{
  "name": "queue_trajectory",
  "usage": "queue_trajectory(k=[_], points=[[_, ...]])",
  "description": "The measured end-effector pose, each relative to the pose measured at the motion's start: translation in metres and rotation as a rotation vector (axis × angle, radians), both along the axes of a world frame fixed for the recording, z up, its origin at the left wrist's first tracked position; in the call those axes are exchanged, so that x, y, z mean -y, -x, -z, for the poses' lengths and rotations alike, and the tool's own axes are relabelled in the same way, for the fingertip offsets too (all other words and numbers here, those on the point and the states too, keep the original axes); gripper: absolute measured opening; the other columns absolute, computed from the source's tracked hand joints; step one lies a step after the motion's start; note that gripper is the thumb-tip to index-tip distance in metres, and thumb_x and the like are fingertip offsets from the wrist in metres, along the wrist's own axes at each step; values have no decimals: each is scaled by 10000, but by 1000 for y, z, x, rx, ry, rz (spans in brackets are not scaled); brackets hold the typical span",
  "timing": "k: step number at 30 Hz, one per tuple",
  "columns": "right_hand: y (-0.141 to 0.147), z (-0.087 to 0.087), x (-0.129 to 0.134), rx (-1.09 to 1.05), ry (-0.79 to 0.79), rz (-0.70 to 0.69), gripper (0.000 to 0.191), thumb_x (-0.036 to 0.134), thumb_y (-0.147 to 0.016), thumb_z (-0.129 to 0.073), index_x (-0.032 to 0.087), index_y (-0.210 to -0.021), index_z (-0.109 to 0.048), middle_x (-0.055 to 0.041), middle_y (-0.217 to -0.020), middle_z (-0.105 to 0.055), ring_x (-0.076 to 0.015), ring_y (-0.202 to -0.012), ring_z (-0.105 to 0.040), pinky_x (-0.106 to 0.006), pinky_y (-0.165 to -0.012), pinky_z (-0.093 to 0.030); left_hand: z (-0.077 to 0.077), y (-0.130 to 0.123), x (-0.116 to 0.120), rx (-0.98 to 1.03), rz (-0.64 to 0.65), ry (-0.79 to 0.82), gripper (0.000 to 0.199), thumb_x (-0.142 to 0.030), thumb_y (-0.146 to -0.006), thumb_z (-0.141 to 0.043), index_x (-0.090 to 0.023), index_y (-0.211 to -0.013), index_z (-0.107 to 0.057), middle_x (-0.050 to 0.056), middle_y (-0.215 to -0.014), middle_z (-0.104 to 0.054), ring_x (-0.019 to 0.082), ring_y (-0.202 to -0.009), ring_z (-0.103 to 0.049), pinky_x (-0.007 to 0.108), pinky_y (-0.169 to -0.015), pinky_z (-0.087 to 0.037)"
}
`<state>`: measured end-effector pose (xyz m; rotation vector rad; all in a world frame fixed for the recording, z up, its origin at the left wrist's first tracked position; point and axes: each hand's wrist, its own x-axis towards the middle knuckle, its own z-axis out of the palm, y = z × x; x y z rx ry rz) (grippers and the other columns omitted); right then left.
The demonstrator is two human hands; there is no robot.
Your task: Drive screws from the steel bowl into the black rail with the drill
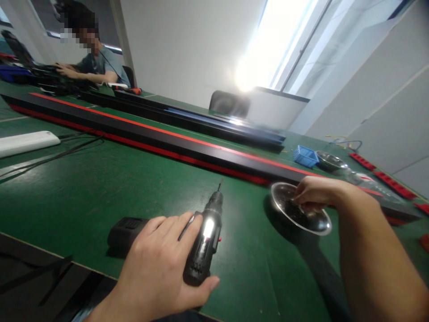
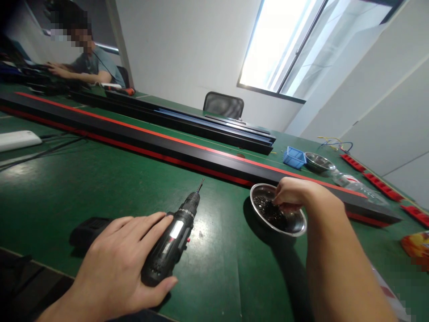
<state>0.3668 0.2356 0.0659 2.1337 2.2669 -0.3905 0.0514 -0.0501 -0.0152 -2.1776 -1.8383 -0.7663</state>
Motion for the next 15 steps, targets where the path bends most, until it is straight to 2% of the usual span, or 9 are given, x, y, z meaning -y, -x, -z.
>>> queue_trajectory(k=[2, 3, 5, 9, 12, 15], points=[[-1, -5, -2, 44, 341, -7, 144, 70, -718, -680, 144, -622, -757, -136, -593, -697, -173, -463, -617, -262, -481, -424, 0, 0, 0, 0, 0, -5, 716, -587, -706, -683, -198, -1302, -616, 91, -1263, -684, 310, -1074, -633, 475, -959, -384], [0, -8, -3, 63, 424, -27, 177, 65, -751, -642, 147, -681, -782, -136, -646, -721, -168, -498, -634, -257, -503, -435, 0, 1, 0, 0, 1, -6, 715, -585, -709, -681, -198, -1306, -615, 91, -1265, -683, 309, -1078, -633, 474, -963, -383], [2, -14, -3, 104, 358, -103, 193, 68, -774, -635, 155, -722, -800, -116, -694, -736, -156, -540, -640, -248, -529, -436, 0, 1, 0, -1, 0, -11, 716, -582, -712, -678, -197, -1312, -615, 92, -1270, -682, 310, -1087, -632, 474, -971, -381], [23, -31, 9, 74, 70, -215, 95, 159, -798, -724, 167, -809, -818, -104, -791, -758, -168, -636, -666, -261, -583, -447, 1, 1, 0, 0, -6, -9, 711, -575, -704, -686, -201, -1305, -622, 88, -1267, -685, 309, -1082, -633, 475, -970, -384], [55, -41, 31, -126, -58, -266, 74, 234, -825, -746, 182, -810, -797, -86, -813, -756, -169, -667, -671, -266, -605, -469, 1, 0, -1, 7, -14, -6, 718, -576, -695, -694, -201, -1304, -622, 86, -1272, -681, 313, -1083, -631, 481, -966, -390], [90, -41, 55, -519, 41, -379, 165, 360, -813, -768, 197, -840, -769, -67, -795, -738, -162, -666, -657, -260, -593, -488, 1, 0, -1, 17, -4, 1, 719, -574, -692, -697, -203, -1304, -620, 81, -1267, -681, 311, -1078, -630, 481, -962, -396]])
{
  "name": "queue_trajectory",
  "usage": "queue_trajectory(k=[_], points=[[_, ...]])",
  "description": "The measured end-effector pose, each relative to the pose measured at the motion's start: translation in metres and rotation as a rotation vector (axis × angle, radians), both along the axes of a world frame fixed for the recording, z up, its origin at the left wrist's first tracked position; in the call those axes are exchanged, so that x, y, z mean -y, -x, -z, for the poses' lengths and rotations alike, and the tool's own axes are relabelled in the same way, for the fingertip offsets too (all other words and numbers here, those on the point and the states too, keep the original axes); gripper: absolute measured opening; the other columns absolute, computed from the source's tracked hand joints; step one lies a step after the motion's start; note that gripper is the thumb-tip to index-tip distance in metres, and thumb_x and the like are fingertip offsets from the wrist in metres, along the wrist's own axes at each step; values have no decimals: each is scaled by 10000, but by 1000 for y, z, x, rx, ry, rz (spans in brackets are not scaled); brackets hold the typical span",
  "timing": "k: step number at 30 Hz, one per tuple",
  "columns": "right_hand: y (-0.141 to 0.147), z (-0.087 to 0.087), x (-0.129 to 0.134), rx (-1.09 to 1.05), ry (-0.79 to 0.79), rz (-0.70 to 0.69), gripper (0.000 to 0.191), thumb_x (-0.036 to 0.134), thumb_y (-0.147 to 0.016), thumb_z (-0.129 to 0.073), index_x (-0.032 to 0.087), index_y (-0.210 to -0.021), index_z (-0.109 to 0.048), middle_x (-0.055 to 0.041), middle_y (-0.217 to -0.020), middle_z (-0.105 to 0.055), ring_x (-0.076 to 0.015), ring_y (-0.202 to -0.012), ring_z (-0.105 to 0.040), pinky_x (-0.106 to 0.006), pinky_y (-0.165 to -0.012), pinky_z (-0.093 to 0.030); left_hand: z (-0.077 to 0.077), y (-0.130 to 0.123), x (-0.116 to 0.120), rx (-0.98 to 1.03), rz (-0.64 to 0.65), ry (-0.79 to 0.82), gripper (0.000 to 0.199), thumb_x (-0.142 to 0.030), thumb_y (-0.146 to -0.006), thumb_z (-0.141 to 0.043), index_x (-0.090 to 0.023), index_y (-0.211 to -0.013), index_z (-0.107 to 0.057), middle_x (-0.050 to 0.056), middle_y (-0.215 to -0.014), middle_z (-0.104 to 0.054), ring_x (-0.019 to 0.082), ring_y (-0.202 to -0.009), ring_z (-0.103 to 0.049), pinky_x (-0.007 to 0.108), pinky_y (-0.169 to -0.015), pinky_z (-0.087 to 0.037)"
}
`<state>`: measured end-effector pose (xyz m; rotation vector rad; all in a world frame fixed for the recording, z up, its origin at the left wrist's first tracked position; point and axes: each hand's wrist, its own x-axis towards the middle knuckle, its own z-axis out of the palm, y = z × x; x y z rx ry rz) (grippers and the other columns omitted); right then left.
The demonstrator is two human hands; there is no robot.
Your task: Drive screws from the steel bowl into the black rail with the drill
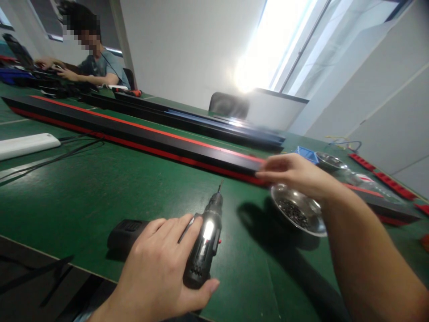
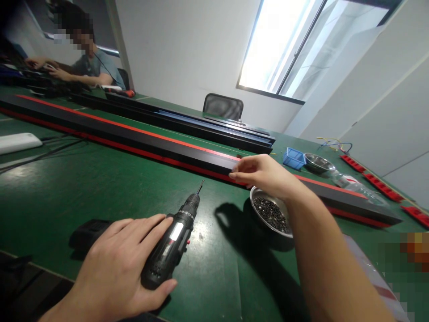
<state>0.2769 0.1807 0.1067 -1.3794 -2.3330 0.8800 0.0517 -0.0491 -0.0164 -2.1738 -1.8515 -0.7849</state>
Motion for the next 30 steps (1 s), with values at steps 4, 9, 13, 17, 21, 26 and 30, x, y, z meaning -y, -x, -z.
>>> queue_trajectory(k=[4, 9, 13, 17, 21, 26, 30], points=[[40, 28, 15, -457, 144, -83, 313, 447, -732, -810, 174, -860, -728, -59, -810, -717, -142, -654, -624, -244, -565, -480, -1, 0, 1, 13, 5, -1, 705, -566, -697, -695, -208, -1300, -623, 75, -1264, -680, 306, -1079, -628, 474, -962, -394], [66, 86, 6, -608, 149, 60, 344, 421, -703, -824, 152, -901, -737, -53, -834, -723, -122, -617, -588, -242, -537, -446, 1, 0, 0, 18, 0, -2, 714, -566, -689, -695, -210, -1303, -623, 71, -1276, -675, 308, -1103, -623, 471, -975, -381], [70, 118, 0, -590, 54, 222, 364, 451, -712, -803, 143, -897, -741, -68, -826, -731, -149, -624, -596, -277, -553, -448, 2, -1, -1, 2, 3, -42, 751, -615, -678, -687, -190, -1294, -631, 85, -1262, -681, 310, -1068, -629, 472, -959, -378], [72, 131, 0, -579, -60, 213, 302, 414, -749, -778, 144, -881, -743, -90, -856, -749, -198, -756, -659, -330, -705, -511, 1, -2, -1, -11, 1, -44, 768, -643, -684, -676, -181, -1296, -632, 95, -1265, -681, 314, -1057, -630, 476, -961, -373], [74, 134, 2, -552, -114, 223, 264, 386, -777, -760, 146, -886, -742, -95, -881, -756, -209, -784, -666, -353, -767, -517, 1, -2, -2, -11, -1, -31, 776, -655, -692, -669, -173, -1299, -634, 103, -1259, -682, 320, -1056, -634, 478, -952, -375], [73, 134, 1, -543, -142, 238, 237, 359, -789, -751, 144, -888, -739, -90, -886, -751, -212, -812, -665, -352, -794, -512, 1, -2, -1, -5, 2, -30, 775, -653, -700, -671, -174, -1307, -631, 100, -1257, -686, 321, -1057, -638, 480, -945, -381], [74, 135, -1, -567, -137, 241, 219, 330, -784, -757, 142, -893, -741, -92, -900, -756, -210, -822, -670, -348, -804, -514, 2, -1, 0, -6, -4, -26, 763, -619, -687, -691, -184, -1311, -626, 95, -1263, -684, 315, -1069, -636, 480, -959, -386]])
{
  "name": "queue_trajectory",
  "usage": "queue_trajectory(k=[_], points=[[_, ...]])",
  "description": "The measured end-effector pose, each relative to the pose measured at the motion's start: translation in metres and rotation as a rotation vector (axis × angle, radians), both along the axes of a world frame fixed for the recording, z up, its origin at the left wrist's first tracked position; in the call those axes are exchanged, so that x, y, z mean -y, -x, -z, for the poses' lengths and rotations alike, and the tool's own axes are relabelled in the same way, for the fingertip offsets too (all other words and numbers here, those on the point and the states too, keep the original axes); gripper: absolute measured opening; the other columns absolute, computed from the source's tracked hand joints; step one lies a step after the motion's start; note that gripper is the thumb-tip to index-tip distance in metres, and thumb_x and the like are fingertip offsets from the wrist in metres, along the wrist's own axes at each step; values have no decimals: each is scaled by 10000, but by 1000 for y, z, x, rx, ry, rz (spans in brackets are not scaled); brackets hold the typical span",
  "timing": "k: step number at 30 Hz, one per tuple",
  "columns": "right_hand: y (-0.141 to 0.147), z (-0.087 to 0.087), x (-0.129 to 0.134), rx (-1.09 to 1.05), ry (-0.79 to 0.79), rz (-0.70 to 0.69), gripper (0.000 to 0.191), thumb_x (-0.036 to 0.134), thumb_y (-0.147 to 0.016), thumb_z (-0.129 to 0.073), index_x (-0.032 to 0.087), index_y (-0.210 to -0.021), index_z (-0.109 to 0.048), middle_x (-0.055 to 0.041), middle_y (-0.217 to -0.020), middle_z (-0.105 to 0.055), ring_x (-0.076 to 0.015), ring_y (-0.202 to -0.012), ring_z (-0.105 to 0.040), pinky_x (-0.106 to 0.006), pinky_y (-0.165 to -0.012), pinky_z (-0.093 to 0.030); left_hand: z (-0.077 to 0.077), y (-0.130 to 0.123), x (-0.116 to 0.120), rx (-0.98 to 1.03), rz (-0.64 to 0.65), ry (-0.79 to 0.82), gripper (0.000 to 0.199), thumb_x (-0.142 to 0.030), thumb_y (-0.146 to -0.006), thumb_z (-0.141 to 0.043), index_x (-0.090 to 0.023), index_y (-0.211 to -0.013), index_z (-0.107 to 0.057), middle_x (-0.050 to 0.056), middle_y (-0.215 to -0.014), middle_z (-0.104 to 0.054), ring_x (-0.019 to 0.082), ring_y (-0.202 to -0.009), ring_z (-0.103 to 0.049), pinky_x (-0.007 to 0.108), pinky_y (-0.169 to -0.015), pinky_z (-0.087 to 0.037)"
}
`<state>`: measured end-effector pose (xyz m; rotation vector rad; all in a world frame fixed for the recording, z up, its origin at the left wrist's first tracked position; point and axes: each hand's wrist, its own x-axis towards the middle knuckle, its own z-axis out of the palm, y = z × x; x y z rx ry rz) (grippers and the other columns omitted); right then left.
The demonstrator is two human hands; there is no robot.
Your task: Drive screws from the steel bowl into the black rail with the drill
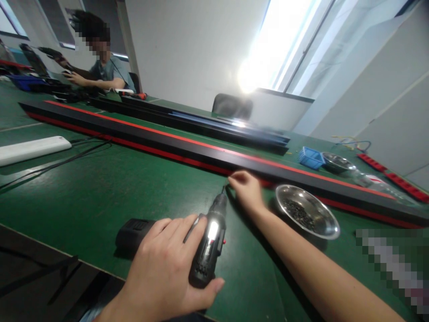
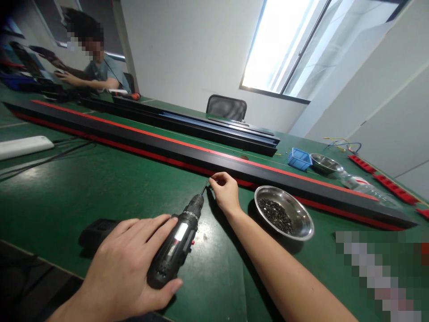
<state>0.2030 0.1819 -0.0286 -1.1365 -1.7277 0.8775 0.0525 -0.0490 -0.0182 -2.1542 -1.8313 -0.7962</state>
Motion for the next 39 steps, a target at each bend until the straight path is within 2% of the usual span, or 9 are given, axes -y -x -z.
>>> queue_trajectory(k=[9, 19, 25, 31, 39], points=[[1, -1, -2, 26, 55, -22, 272, 396, -793, -778, 139, -880, -756, -104, -877, -765, -213, -771, -680, -352, -750, -518, 2, 1, 0, 0, -9, -4, 731, -558, -682, -697, -196, -1312, -623, 87, -1277, -679, 318, -1092, -627, 480, -974, -388], [-2, 0, -6, 50, 91, -55, 296, 407, -808, -757, 143, -938, -787, -113, -943, -784, -238, -873, -713, -357, -784, -527, -1, -1, 0, 5, -3, -20, 729, -596, -679, -698, -193, -1283, -632, 89, -1244, -688, 313, -1053, -630, 472, -953, -385], [-3, -1, -6, 26, 129, -44, 324, 394, -773, -761, 131, -962, -785, -112, -942, -780, -215, -811, -696, -313, -684, -517, -2, -1, 0, 12, 1, -32, 704, -594, -675, -694, -199, -1255, -643, 86, -1222, -700, 308, -1027, -637, 465, -929, -387], [-1, -3, -4, -48, 191, -27, 324, 399, -733, -775, 140, -927, -768, -87, -836, -755, -176, -668, -644, -258, -520, -446, 0, -2, 1, 21, -6, 6, 756, -625, -705, -673, -189, -1319, -616, 100, -1271, -682, 331, -1071, -635, 491, -956, -385], [0, -6, -3, -28, 188, -19, 347, 421, -735, -783, 145, -946, -775, -107, -904, -771, -197, -728, -669, -277, -570, -467, -1, -3, -1, 16, -2, 14, 763, -660, -720, -668, -187, -1316, -610, 101, -1262, -679, 332, -1065, -635, 502, -940, -391]])
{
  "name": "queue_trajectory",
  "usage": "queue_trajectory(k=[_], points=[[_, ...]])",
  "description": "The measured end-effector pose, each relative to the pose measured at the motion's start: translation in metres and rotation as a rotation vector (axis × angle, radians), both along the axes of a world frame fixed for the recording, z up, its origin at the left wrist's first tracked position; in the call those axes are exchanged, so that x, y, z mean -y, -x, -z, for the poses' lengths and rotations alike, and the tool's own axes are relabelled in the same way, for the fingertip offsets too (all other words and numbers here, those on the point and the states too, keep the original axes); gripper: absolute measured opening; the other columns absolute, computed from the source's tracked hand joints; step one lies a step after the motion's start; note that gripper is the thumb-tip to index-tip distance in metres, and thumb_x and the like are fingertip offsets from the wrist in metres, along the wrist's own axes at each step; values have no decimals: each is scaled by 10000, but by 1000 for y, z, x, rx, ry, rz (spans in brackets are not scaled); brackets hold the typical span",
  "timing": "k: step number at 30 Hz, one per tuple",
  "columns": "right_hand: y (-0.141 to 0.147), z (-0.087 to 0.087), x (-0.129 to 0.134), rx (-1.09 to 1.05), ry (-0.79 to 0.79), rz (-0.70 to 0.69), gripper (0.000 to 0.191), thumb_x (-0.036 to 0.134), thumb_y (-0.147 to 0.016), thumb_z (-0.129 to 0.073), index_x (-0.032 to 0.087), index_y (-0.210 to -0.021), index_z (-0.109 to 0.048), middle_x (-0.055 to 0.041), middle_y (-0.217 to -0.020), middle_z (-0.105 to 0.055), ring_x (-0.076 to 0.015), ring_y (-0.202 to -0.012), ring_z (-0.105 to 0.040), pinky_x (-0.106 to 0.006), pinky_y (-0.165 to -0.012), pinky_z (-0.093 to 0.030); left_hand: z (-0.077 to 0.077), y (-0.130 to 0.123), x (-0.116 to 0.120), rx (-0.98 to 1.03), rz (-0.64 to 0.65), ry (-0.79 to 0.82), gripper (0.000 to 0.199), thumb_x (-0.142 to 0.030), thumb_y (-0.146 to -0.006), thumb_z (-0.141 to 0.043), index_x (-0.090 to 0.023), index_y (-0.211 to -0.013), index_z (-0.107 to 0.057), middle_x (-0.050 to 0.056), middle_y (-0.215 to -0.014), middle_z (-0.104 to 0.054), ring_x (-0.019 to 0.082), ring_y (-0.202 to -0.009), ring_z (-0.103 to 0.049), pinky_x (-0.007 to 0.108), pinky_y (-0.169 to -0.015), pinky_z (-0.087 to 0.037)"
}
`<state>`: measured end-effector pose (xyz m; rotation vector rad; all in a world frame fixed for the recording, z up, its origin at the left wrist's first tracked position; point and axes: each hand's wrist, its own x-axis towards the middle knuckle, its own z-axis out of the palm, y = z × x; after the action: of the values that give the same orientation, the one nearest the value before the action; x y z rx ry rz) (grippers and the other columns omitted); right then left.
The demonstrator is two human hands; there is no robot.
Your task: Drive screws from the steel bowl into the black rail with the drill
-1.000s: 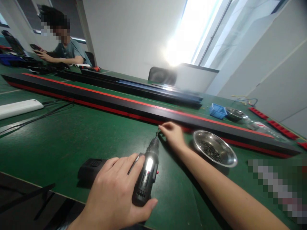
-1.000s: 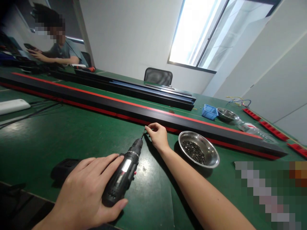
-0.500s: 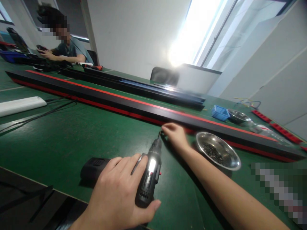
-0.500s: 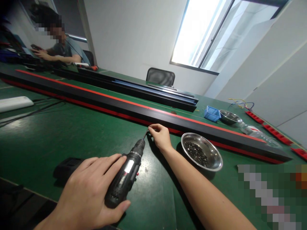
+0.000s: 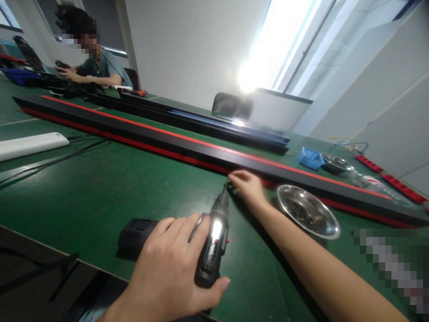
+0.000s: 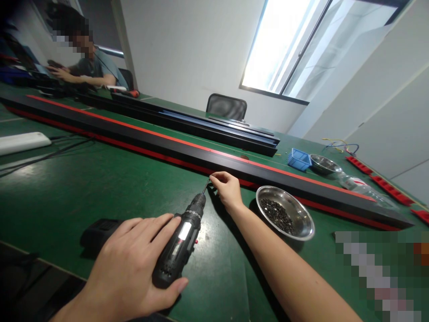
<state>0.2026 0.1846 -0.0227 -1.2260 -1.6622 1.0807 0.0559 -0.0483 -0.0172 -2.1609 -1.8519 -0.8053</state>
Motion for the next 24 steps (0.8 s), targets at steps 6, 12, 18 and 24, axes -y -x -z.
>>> queue_trajectory(k=[6, 12, 18, 24], points=[[1, 1, -2, 39, -51, -32, 331, 412, -748, -778, 134, -928, -784, -101, -874, -771, -199, -761, -675, -324, -712, -512, -1, 1, -1, -7, 6, 0, 744, -630, -728, -663, -176, -1315, -606, 110, -1263, -672, 334, -1067, -625, 501, -939, -389], [2, 1, -3, 74, -22, -30, 320, 387, -787, -746, 118, -955, -789, -111, -877, -772, -182, -688, -661, -300, -628, -497, -1, 0, -1, -1, 7, 13, 736, -636, -726, -668, -188, -1308, -607, 103, -1249, -674, 328, -1053, -622, 500, -939, -395], [2, 2, -3, 83, -33, -43, 298, 387, -820, -725, 124, -942, -790, -111, -863, -772, -183, -676, -665, -293, -605, -493, -1, 0, -2, -3, 6, -10, 724, -619, -723, -677, -188, -1301, -612, 106, -1254, -681, 335, -1050, -631, 499, -918, -401], [3, 4, -5, 81, -46, -50, 292, 390, -803, -740, 137, -944, -778, -100, -876, -769, -169, -662, -656, -296, -630, -503, -1, 0, -1, 4, 6, -5, 732, -627, -719, -675, -184, -1298, -614, 111, -1244, -681, 340, -1046, -629, 500, -921, -401]])
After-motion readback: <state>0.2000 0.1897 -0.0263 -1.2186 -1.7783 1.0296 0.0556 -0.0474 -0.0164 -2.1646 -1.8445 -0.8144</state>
